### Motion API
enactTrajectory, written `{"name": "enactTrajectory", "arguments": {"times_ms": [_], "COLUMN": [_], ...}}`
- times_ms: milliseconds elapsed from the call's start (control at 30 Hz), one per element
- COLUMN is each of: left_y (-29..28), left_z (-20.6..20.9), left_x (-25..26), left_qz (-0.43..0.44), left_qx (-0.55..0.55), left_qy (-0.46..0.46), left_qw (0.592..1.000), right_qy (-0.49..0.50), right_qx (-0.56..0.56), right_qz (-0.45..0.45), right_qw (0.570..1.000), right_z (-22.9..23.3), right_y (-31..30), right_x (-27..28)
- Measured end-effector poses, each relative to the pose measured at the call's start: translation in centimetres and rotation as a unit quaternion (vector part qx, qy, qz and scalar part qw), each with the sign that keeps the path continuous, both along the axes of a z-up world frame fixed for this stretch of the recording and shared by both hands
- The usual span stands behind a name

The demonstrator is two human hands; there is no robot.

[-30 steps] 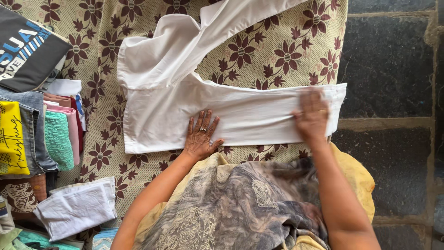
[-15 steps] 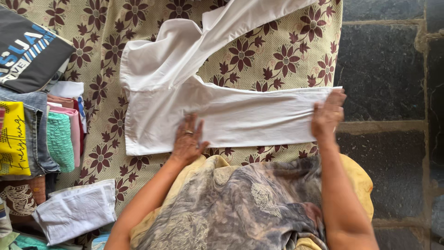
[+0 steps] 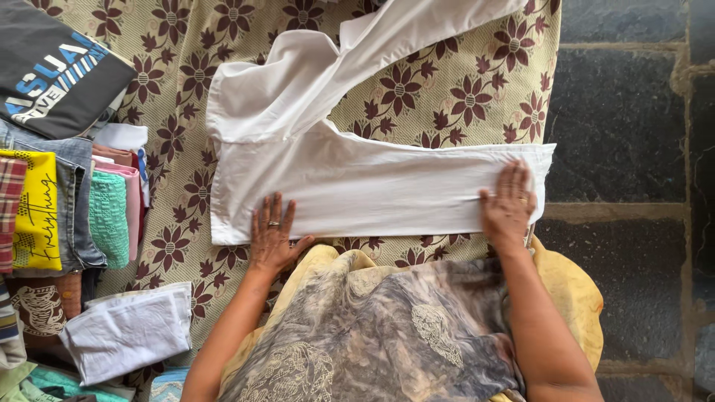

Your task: The person folds a shirt and a pair of pants on a patterned surface by hand, smoothing the fabric and aligning the edges before placing the folded items onto a stack of other clothes.

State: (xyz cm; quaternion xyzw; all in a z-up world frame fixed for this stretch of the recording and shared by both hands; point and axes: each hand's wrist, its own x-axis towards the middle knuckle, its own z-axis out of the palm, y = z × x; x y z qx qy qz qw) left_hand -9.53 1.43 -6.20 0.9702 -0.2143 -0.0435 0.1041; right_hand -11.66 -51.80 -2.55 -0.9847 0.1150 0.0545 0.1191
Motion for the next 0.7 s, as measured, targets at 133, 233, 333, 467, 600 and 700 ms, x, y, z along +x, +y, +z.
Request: {"name": "enactTrajectory", "arguments": {"times_ms": [133,233,333,467,600,700], "left_y": [3.5,6.9,9.6,11.2,10.9,10.4], "left_z": [1.1,2.0,2.1,1.6,2.1,3.1], "left_x": [-0.3,-0.5,-1.2,-2.3,-2.2,-2.3], "left_qz": [0.025,0.040,0.051,0.057,0.038,0.044], "left_qx": [0.025,0.012,0.016,0.026,0.028,0.022], "left_qy": [0.007,0.016,0.008,-0.059,-0.095,-0.109], "left_qw": [0.999,0.999,0.999,0.996,0.994,0.993], "right_qy": [0.043,0.081,0.078,-0.007,-0.210,-0.234], "right_qx": [0.105,0.212,0.381,0.392,0.393,0.313], "right_qz": [-0.147,-0.320,-0.397,-0.440,-0.401,-0.339], "right_qw": [0.983,0.920,0.832,0.808,0.801,0.856], "right_z": [0.9,1.6,0.7,-1.1,-1.8,-1.2], "right_y": [-1.7,-2.6,-4.7,-6.6,-8.1,-9.4], "right_x": [0.4,1.0,0.3,-1.6,-2.2,-2.5]}}
